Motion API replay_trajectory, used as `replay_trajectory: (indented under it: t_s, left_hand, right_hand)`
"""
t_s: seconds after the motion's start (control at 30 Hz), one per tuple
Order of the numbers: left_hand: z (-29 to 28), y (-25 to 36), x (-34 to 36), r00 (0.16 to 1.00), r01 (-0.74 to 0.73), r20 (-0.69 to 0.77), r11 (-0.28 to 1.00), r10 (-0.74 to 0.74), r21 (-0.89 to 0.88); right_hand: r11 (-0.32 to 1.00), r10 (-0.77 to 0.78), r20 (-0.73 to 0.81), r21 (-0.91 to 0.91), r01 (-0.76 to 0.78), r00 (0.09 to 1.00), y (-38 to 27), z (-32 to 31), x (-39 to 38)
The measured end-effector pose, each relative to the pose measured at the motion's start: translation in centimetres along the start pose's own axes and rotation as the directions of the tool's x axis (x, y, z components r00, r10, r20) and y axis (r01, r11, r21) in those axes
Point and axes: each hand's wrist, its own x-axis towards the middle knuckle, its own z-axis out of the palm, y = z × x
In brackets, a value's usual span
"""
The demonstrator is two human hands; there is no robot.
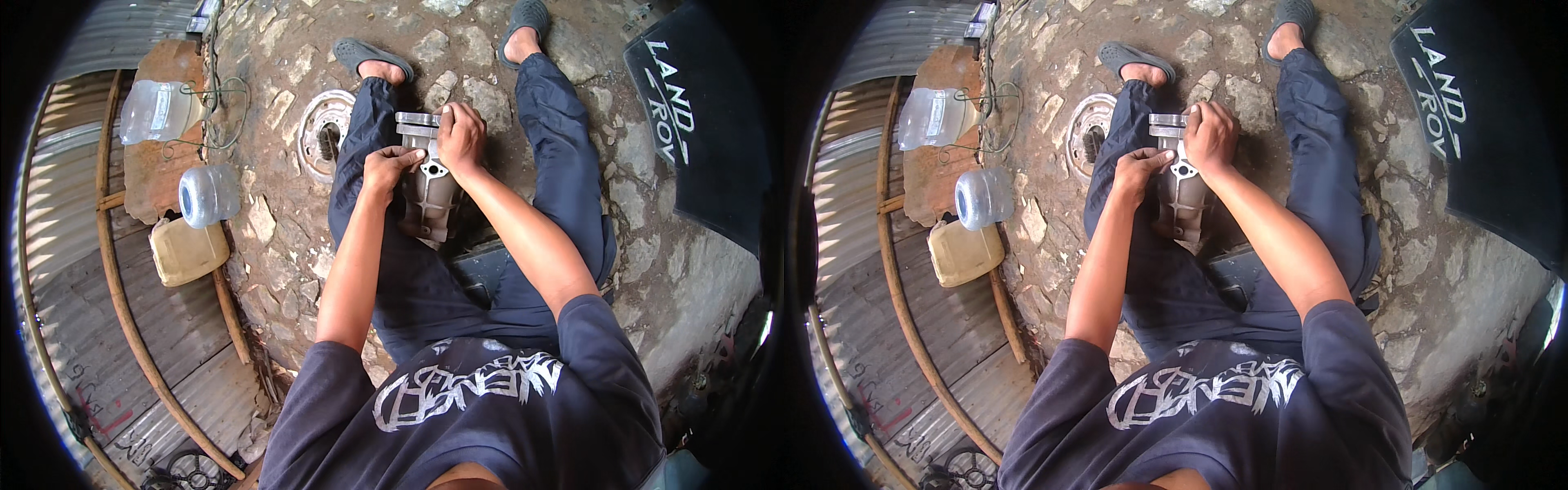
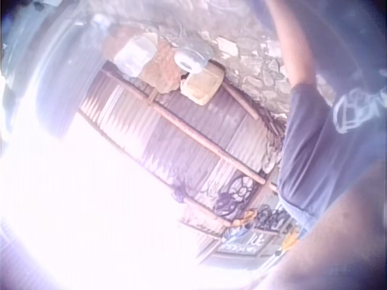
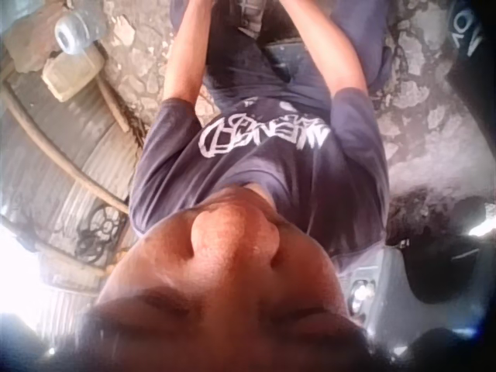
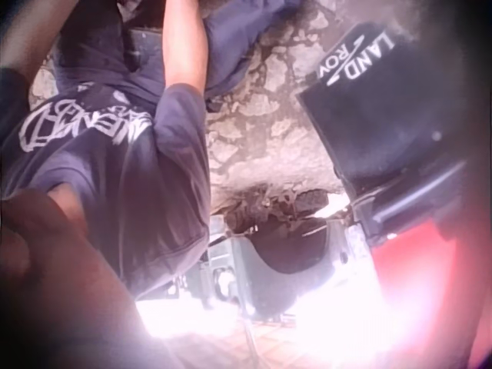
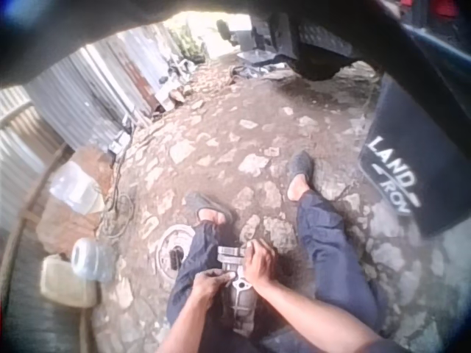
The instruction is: The person sits on the ground and works on a metallic mechanical part, repeatedly inserting and adjusting small components with both hands. The person rotates the part to access different sides and continues the adjustment process throughout the clip.
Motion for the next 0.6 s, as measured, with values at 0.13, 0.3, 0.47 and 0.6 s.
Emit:
replay_trajectory:
  t_s: [0.13, 0.3, 0.47, 0.6]
  left_hand:
    - [1.5, 0.1, 0.8, 0.999, -0.024, -0.024, 0.989, 0.021, -0.145]
    - [1.0, -0.9, 0.0, 0.999, -0.018, -0.025, 0.991, 0.021, 0.13]
    - [2.1, -0.1, 0.0, 0.981, -0.16, -0.128, 0.978, 0.143, -0.131]
    - [1.6, -1.5, 0.5, 0.99, -0.119, -0.099, 0.981, 0.105, -0.153]
  right_hand:
    - [0.999, 0.033, 0.007, 0.005, -0.033, 0.999, -0.1, 0.1, 0.1]
    - [1.0, 0.022, 0.014, 0.014, -0.022, 1.0, 0.5, -0.4, 0.2]
    - [1.0, 0.018, 0.019, 0.0, -0.018, 1.0, -0.2, 0.0, -0.1]
    - [1.0, 0.0, 0.02, -0.007, 0.0, 1.0, -0.1, 0.0, -0.2]
